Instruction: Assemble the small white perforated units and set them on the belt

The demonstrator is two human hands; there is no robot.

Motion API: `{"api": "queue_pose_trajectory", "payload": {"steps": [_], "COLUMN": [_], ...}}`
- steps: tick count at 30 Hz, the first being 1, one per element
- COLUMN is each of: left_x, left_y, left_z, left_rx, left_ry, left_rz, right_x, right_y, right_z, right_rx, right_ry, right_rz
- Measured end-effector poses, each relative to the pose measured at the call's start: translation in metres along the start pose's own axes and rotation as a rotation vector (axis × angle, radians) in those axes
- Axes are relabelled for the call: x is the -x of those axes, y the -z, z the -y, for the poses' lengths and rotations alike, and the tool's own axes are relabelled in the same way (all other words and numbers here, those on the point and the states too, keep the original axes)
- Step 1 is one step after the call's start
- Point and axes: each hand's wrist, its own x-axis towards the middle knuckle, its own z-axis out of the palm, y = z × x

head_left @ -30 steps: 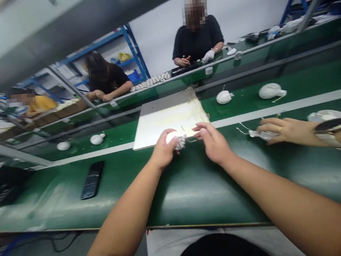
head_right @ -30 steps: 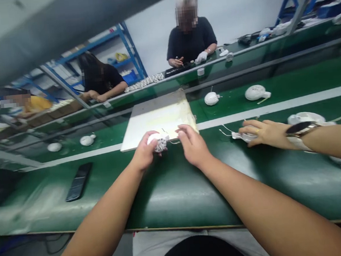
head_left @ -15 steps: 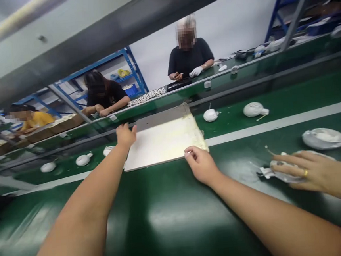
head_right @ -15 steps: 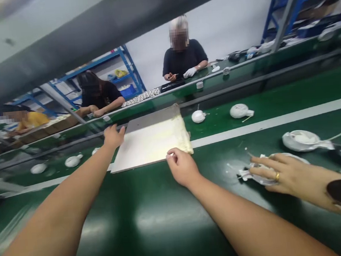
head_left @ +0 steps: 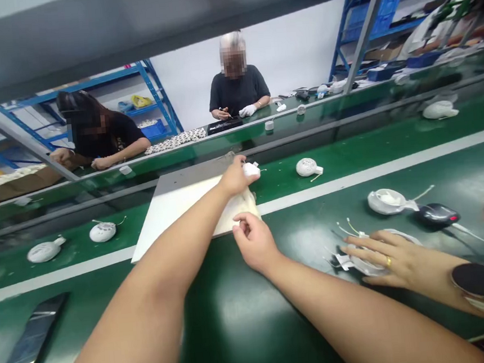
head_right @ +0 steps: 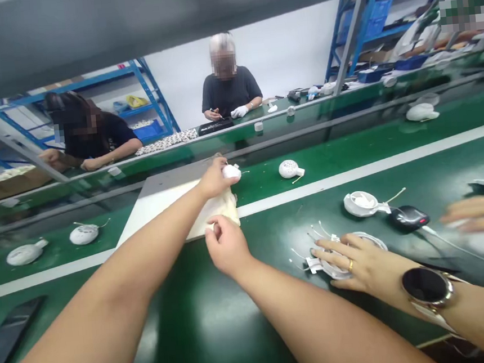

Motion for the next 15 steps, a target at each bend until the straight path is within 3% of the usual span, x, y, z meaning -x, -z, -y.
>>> {"api": "queue_pose_trajectory", "payload": {"steps": [2,4,6,8,11,13,15], "left_x": [0.047,0.106,0.163,0.207,0.241,0.248,0.25], "left_y": [0.034,0.061,0.073,0.07,0.053,0.043,0.04], "left_z": [0.004,-0.002,-0.015,-0.032,-0.049,-0.053,-0.053], "left_rx": [0.254,0.476,0.58,0.603,0.556,0.501,0.485], "left_ry": [0.022,0.024,0.043,0.067,0.089,0.018,-0.076], "left_rz": [-0.044,-0.04,-0.058,-0.106,-0.313,-0.429,-0.451], "right_x": [-0.002,-0.003,0.0,0.007,0.023,0.032,0.036], "right_y": [0.008,0.016,0.021,0.021,0.015,0.01,0.009], "right_z": [0.003,0.008,0.015,0.023,0.033,0.037,0.038], "right_rx": [-0.001,-0.048,-0.144,-0.254,-0.362,-0.414,-0.439], "right_ry": [0.082,0.131,0.157,0.166,0.098,0.001,-0.081], "right_rz": [-0.144,-0.205,-0.061,0.222,0.493,0.531,0.581]}}
